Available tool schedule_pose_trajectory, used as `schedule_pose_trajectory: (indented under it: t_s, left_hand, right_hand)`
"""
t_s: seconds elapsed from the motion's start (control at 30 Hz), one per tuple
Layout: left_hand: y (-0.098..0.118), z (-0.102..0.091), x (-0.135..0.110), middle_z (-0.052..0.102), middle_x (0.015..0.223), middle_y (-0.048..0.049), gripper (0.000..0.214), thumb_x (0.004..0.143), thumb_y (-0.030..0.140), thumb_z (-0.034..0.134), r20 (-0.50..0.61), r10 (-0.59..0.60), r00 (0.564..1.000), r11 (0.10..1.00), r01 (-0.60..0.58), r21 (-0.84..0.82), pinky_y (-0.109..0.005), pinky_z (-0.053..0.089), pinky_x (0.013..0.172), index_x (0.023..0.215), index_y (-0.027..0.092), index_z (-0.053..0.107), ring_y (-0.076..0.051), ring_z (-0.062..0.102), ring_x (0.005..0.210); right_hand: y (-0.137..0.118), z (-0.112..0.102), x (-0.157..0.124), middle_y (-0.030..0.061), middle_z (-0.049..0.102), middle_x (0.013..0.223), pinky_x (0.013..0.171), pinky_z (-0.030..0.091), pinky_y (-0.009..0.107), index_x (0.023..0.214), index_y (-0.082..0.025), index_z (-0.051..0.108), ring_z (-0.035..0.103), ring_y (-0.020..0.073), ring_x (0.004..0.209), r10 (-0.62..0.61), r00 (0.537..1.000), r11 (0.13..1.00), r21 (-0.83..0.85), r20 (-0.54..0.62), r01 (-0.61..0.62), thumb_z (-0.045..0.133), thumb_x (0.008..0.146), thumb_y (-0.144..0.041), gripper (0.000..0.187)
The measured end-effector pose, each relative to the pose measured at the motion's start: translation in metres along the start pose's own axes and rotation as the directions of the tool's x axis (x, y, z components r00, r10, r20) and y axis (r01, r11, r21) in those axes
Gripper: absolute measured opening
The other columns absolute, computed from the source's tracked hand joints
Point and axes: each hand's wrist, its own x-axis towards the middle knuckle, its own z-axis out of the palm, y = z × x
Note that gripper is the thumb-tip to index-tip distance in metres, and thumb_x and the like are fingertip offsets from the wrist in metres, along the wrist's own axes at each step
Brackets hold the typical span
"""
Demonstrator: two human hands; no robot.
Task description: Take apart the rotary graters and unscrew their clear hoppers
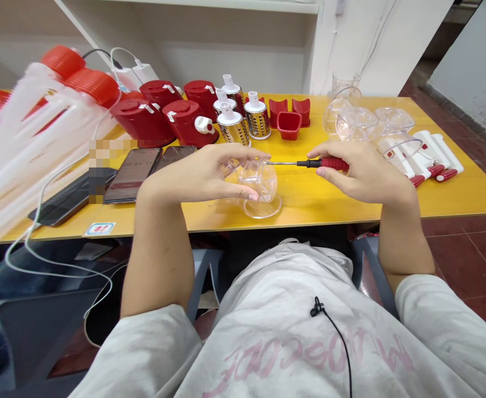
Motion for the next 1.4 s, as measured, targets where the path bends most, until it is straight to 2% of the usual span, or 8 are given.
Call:
schedule_pose_trajectory:
  t_s: [0.2,0.4,0.67,1.0,1.17,1.4]
  left_hand:
    - [-0.002,0.000,0.001,0.089,0.170,-0.0132,0.108,0.082,0.100,0.107,0.010,0.016,1.000,1.000,-0.017,0.019,-0.062,0.063,0.144,0.168,0.036,0.093,-0.049,0.081,0.161]
    - [-0.001,0.000,0.001,0.089,0.169,-0.0131,0.109,0.082,0.102,0.107,0.012,0.010,1.000,1.000,-0.011,0.023,-0.060,0.064,0.144,0.168,0.036,0.093,-0.049,0.081,0.160]
    - [-0.001,0.001,0.000,0.090,0.170,-0.0125,0.112,0.080,0.106,0.105,0.000,0.009,1.000,1.000,-0.009,0.022,-0.061,0.063,0.146,0.167,0.037,0.093,-0.049,0.081,0.161]
    - [-0.003,0.001,0.000,0.089,0.170,-0.0129,0.111,0.080,0.104,0.107,-0.007,0.013,1.000,1.000,-0.012,0.025,-0.062,0.064,0.144,0.167,0.037,0.093,-0.050,0.080,0.163]
    - [-0.004,0.001,0.000,0.088,0.172,-0.0166,0.113,0.080,0.102,0.108,-0.004,0.010,1.000,1.000,-0.009,0.010,-0.061,0.065,0.142,0.167,0.031,0.092,-0.050,0.080,0.162]
    - [-0.004,0.000,0.000,0.088,0.171,-0.0140,0.113,0.078,0.105,0.107,-0.021,-0.003,1.000,0.999,0.003,0.034,-0.062,0.063,0.145,0.166,0.036,0.093,-0.051,0.079,0.164]
  right_hand:
    - [-0.007,-0.004,0.001,0.0104,0.095,0.130,0.116,0.072,0.062,0.132,-0.031,0.091,0.087,0.0392,0.121,-0.020,1.000,1.000,-0.012,-0.018,0.020,0.091,0.107,-0.034,0.024]
    - [-0.006,-0.003,0.001,0.0100,0.094,0.136,0.121,0.070,0.064,0.130,-0.033,0.090,0.087,0.0411,0.126,-0.072,0.997,0.997,-0.008,-0.031,0.071,0.089,0.106,-0.027,0.025]
    - [-0.006,-0.002,0.000,0.0100,0.096,0.129,0.116,0.071,0.060,0.133,-0.030,0.093,0.088,0.0388,0.120,-0.031,0.999,0.999,-0.030,-0.018,0.031,0.084,0.111,-0.034,0.024]
    - [-0.007,-0.007,0.000,0.0104,0.096,0.130,0.119,0.072,0.065,0.132,-0.032,0.093,0.087,0.0406,0.121,-0.036,0.999,0.999,-0.022,-0.019,0.036,0.088,0.108,-0.035,0.024]
    - [-0.009,-0.011,0.001,0.0091,0.095,0.131,0.120,0.072,0.065,0.130,-0.034,0.093,0.087,0.0407,0.124,-0.033,0.999,0.999,-0.018,0.003,0.033,0.089,0.109,-0.035,0.022]
    - [-0.009,-0.016,0.001,0.0092,0.096,0.131,0.121,0.072,0.066,0.129,-0.035,0.093,0.088,0.0427,0.127,-0.017,1.000,0.999,-0.028,-0.007,0.017,0.093,0.108,-0.038,0.021]
